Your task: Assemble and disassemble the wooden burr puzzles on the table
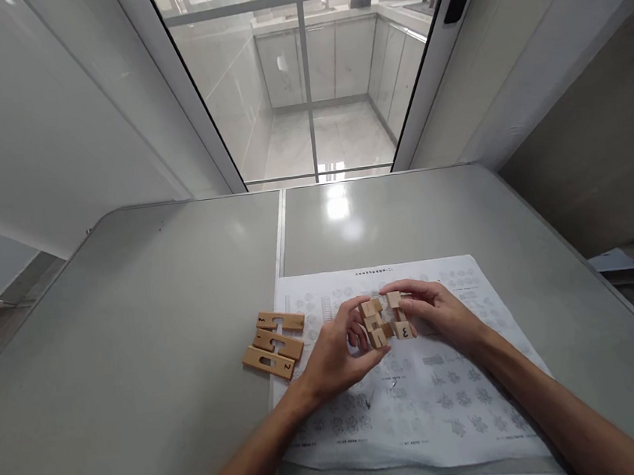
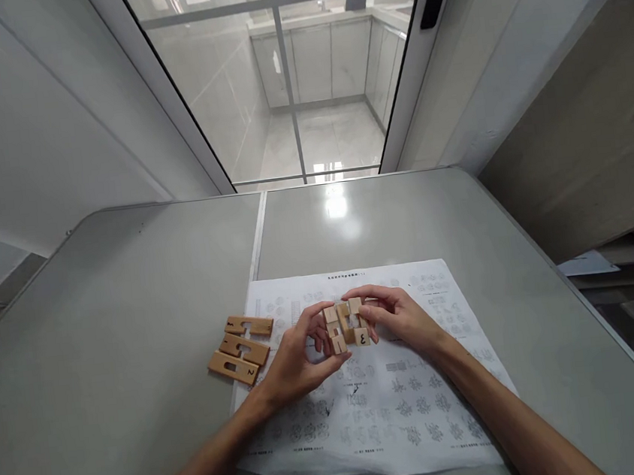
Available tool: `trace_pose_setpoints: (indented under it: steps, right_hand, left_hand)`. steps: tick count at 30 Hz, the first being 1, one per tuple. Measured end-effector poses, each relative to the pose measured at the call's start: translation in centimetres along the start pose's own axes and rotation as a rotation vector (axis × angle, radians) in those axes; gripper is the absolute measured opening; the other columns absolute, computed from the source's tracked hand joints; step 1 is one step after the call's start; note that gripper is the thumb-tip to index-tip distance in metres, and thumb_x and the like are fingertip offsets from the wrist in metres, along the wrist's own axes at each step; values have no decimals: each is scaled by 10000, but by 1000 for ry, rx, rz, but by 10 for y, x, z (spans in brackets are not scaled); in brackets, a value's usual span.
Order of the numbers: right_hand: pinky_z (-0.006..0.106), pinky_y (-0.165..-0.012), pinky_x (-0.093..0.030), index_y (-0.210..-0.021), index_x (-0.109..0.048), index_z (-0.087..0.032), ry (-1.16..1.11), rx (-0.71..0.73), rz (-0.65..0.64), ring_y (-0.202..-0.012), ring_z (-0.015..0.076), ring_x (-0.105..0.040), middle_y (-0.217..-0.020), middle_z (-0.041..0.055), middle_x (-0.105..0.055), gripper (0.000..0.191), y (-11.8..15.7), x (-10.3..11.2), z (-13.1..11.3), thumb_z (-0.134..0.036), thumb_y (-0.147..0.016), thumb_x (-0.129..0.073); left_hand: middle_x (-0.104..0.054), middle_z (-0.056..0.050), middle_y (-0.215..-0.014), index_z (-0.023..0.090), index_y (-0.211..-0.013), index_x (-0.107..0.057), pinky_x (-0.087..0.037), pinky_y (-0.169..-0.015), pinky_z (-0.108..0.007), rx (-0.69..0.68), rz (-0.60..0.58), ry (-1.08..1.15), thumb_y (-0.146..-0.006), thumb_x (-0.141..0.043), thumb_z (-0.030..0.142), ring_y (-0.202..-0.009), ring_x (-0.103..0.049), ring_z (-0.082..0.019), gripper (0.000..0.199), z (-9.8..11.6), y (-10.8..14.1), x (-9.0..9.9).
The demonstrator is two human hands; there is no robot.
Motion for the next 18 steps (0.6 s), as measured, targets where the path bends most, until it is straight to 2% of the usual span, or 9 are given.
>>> trace_pose_setpoints:
  steps: [5, 11, 18]
  right_hand:
    - [298, -587, -527, -1141, -708, -222, -134, 18, -121, -540, 149, -636, -691, -15, -707, 231, 1, -14, -4, -415, -1017, -733]
    - [274, -602, -521, -1092, -657, -214, -130, 23, -236, -615, 144, -651, -741, 6, -738, 211, 3, -31, -5, -376, -1013, -766]
    - [250, -579, -457, -1003, -666, -206, -88, 22, -166, -577, 113, -572, -672, -37, -649, 282, 3, -23, 1, -409, -936, -851]
  left_hand:
    - [-655, 31, -879, 233, -1458, -491, -528, -685, -243, -3, 10, 22, -846, -851, 244, -721, -616, -130, 710, 0, 0, 0]
    - [-735, -30, -989, 236, -1473, -475, -538, -713, -265, 26, -24, 61, -873, -841, 286, -787, -669, -159, 705, -2, 1, -3]
    - [-686, 11, -946, 243, -1414, -561, -487, -649, -229, 19, 8, 39, -810, -901, 297, -708, -557, -113, 695, 1, 0, 2]
Point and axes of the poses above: each hand's wrist, its own y-axis away from the middle knuckle, its own x-axis out of the back of the hand, z = x × y, the point moved 10 cm from there along -y, towards the middle knuckle
